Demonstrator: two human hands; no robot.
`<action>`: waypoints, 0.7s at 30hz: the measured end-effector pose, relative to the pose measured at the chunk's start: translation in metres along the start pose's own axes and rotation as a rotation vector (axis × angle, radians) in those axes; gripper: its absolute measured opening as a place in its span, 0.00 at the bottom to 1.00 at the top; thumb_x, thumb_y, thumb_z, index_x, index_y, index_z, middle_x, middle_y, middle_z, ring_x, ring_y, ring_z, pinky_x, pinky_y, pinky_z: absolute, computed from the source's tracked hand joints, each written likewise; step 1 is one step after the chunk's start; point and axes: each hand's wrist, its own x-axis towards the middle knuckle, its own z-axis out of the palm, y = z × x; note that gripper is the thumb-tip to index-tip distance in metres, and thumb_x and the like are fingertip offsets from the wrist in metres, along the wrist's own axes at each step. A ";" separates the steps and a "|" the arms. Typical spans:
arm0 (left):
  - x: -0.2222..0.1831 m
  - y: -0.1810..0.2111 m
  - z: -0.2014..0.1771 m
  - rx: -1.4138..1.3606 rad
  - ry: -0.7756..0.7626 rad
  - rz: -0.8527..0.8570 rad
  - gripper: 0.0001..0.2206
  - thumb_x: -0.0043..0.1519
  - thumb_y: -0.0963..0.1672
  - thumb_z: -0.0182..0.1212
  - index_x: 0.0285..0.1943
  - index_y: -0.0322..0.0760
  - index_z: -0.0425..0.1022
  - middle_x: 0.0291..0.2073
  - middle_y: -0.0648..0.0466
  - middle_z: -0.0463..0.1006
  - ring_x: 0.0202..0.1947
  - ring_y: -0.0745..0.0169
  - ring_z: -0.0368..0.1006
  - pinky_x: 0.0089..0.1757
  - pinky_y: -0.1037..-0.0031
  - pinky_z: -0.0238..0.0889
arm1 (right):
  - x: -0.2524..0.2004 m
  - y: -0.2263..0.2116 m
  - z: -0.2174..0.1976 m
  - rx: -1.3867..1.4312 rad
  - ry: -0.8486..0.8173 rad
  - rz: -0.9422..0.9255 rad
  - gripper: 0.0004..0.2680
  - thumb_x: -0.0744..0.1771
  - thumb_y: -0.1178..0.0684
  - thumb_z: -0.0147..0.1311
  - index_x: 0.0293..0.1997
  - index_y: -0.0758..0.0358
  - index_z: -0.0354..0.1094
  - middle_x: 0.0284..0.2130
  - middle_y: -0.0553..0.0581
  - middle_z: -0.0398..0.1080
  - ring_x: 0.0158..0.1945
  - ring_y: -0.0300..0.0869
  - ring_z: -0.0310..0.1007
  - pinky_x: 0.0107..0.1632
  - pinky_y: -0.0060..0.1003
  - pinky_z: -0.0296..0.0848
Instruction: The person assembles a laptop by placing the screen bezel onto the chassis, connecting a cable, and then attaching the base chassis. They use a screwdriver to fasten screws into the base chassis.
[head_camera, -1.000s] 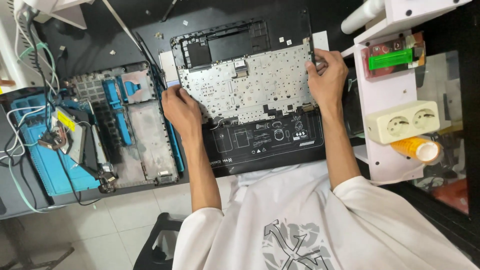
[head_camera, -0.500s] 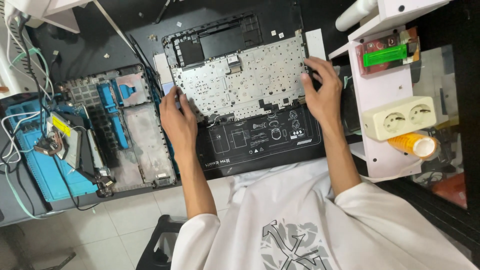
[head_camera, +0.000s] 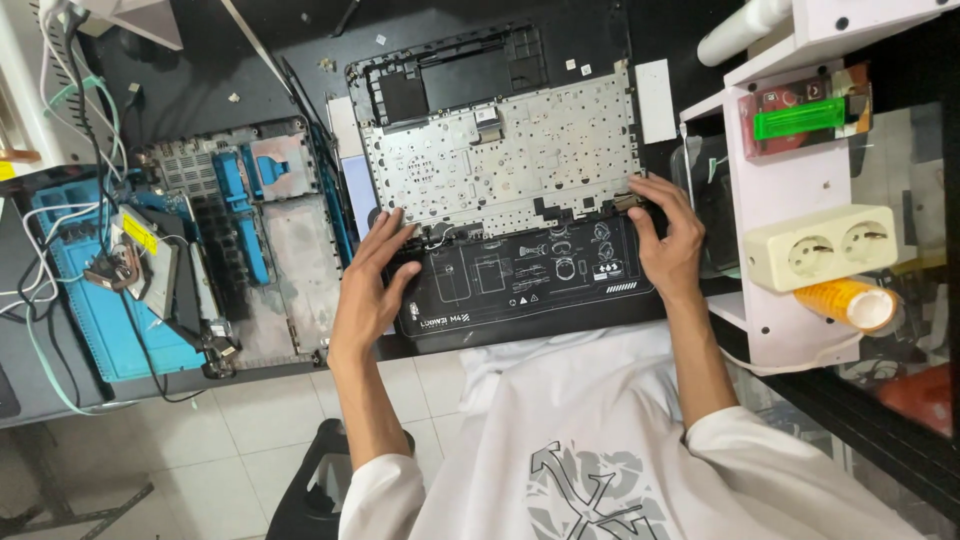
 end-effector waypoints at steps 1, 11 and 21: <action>0.000 0.000 0.000 0.000 0.000 0.000 0.23 0.61 0.44 0.66 0.66 0.36 0.74 0.71 0.50 0.67 0.75 0.48 0.55 0.67 0.60 0.52 | -0.001 0.001 0.001 0.000 0.000 0.000 0.09 0.72 0.53 0.57 0.56 0.67 0.72 0.55 0.61 0.75 0.66 0.53 0.71 0.69 0.46 0.67; 0.003 -0.006 -0.004 0.072 -0.008 0.049 0.23 0.60 0.45 0.67 0.65 0.37 0.75 0.67 0.50 0.71 0.72 0.47 0.60 0.65 0.60 0.57 | 0.000 0.005 0.001 -0.060 0.012 -0.039 0.09 0.72 0.52 0.57 0.53 0.66 0.73 0.53 0.59 0.76 0.63 0.54 0.72 0.67 0.46 0.68; 0.006 -0.003 -0.008 0.216 -0.014 0.144 0.20 0.61 0.46 0.66 0.63 0.36 0.77 0.53 0.48 0.76 0.58 0.43 0.68 0.53 0.58 0.64 | -0.001 0.004 0.001 -0.103 -0.020 -0.033 0.10 0.72 0.51 0.55 0.57 0.64 0.73 0.55 0.58 0.75 0.64 0.54 0.71 0.66 0.46 0.68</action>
